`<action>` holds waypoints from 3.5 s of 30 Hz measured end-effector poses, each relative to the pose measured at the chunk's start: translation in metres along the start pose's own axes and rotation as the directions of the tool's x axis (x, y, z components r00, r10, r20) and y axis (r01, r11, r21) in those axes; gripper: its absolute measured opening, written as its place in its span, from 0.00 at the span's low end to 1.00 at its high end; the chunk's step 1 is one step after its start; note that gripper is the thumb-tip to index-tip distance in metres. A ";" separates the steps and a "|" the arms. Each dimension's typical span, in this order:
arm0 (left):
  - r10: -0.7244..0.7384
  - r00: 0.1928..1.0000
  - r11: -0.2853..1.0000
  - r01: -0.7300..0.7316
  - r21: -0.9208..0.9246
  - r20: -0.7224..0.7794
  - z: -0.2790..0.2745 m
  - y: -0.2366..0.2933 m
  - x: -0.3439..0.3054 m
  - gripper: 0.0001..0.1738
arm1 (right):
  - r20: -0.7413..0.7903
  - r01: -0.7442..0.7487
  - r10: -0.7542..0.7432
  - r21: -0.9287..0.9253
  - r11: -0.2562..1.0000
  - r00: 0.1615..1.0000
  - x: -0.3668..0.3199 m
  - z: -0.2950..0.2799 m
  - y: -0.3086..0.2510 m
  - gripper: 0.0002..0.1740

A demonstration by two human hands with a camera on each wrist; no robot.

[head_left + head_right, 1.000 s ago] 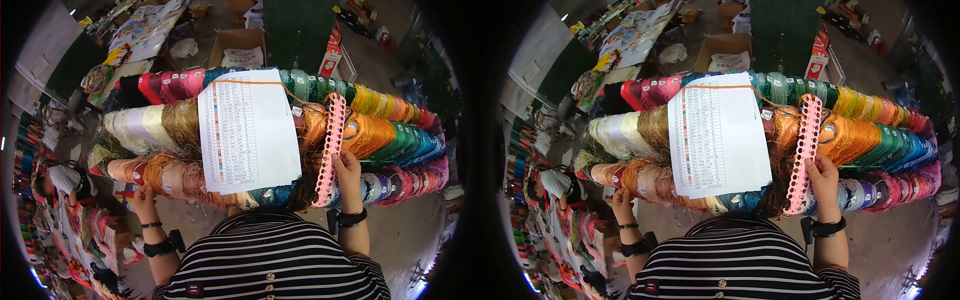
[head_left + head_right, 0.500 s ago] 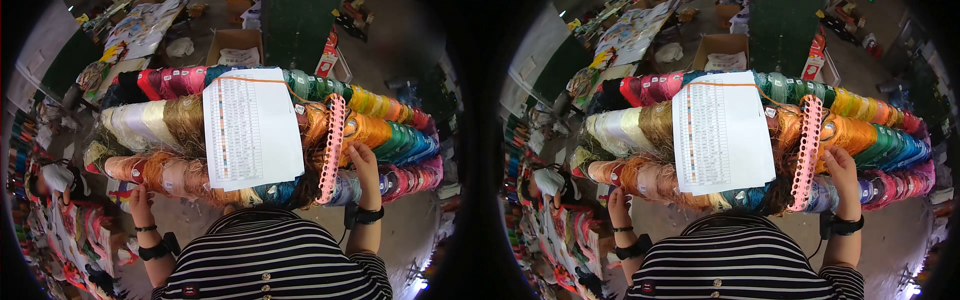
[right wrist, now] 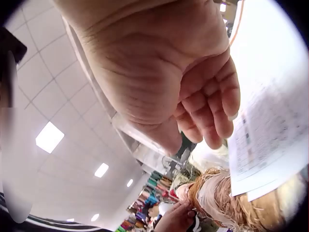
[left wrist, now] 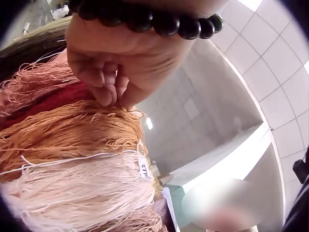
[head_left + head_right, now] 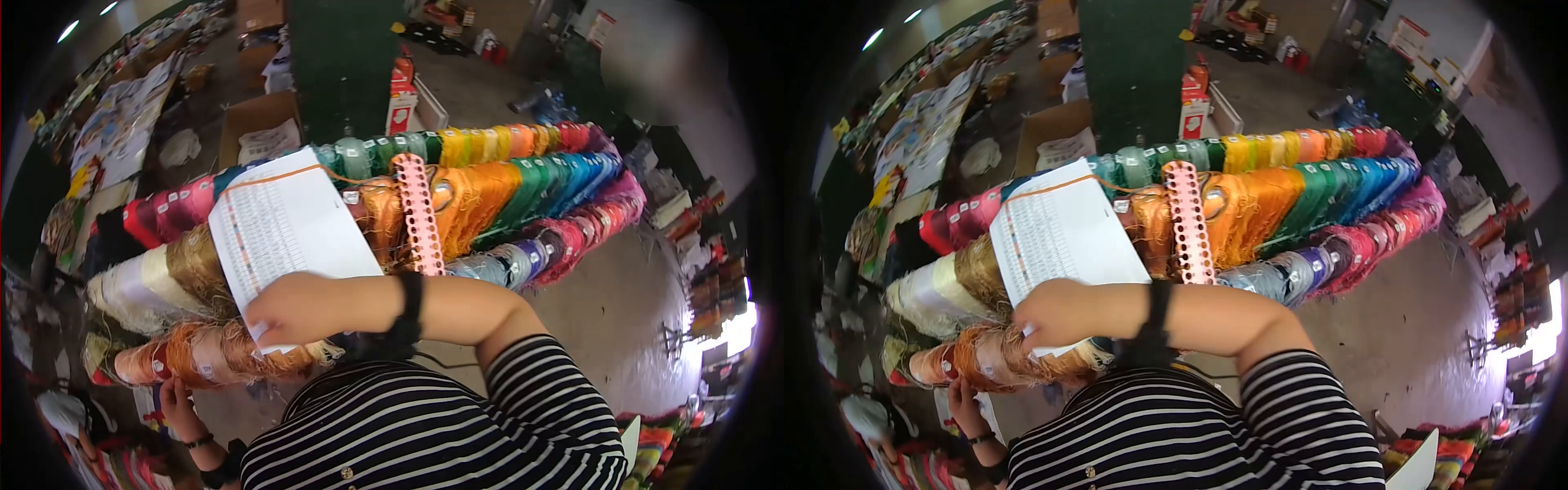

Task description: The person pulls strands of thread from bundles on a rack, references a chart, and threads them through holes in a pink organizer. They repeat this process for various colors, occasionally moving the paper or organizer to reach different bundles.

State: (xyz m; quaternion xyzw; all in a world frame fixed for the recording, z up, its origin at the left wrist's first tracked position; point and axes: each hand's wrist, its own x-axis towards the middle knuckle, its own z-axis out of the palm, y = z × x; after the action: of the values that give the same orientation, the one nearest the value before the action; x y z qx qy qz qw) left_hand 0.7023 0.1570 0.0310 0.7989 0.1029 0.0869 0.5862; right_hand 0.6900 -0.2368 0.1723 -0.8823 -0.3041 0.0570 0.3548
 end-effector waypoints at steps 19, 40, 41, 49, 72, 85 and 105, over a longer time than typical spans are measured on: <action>0.032 0.993 0.990 -0.048 -0.136 -0.114 -0.012 0.018 -0.022 0.11 | 0.050 0.418 -0.418 0.028 0.908 0.907 0.138 0.118 -0.022 0.17; 0.113 0.960 0.983 -0.147 -0.114 -0.258 -0.019 -0.012 -0.004 0.06 | -0.092 0.406 -0.419 -0.133 0.904 0.903 0.165 0.121 -0.044 0.18; 0.101 0.961 0.984 -0.134 -0.115 -0.256 -0.020 -0.012 -0.005 0.06 | -0.093 0.397 -0.410 -0.137 0.908 0.907 0.166 0.121 -0.042 0.19; 0.273 0.959 0.953 -0.280 -0.114 -0.075 -0.008 0.029 -0.020 0.09 | -0.058 0.233 -0.240 -0.106 0.967 0.969 0.158 0.129 -0.023 0.20; 0.176 0.983 0.984 -0.176 -0.012 0.052 0.014 0.041 -0.024 0.01 | -0.152 0.264 -0.273 -0.082 0.961 0.950 0.144 0.130 -0.016 0.05; 0.411 0.911 0.853 -0.395 0.342 0.028 0.021 0.055 -0.031 0.06 | -0.175 0.259 -0.269 -0.078 0.963 0.947 0.142 0.134 -0.011 0.06; -0.131 0.970 0.899 0.203 -0.389 0.203 -0.001 0.044 -0.031 0.03 | -0.108 0.226 -0.237 -0.108 0.968 0.965 0.139 0.123 -0.017 0.07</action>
State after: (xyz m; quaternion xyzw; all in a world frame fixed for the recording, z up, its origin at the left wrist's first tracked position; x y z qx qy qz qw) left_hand 0.6752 0.1365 0.0726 0.6522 0.0998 -0.0136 0.7513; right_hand 0.7551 -0.0743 0.1087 -0.8582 -0.3857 -0.0524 0.3346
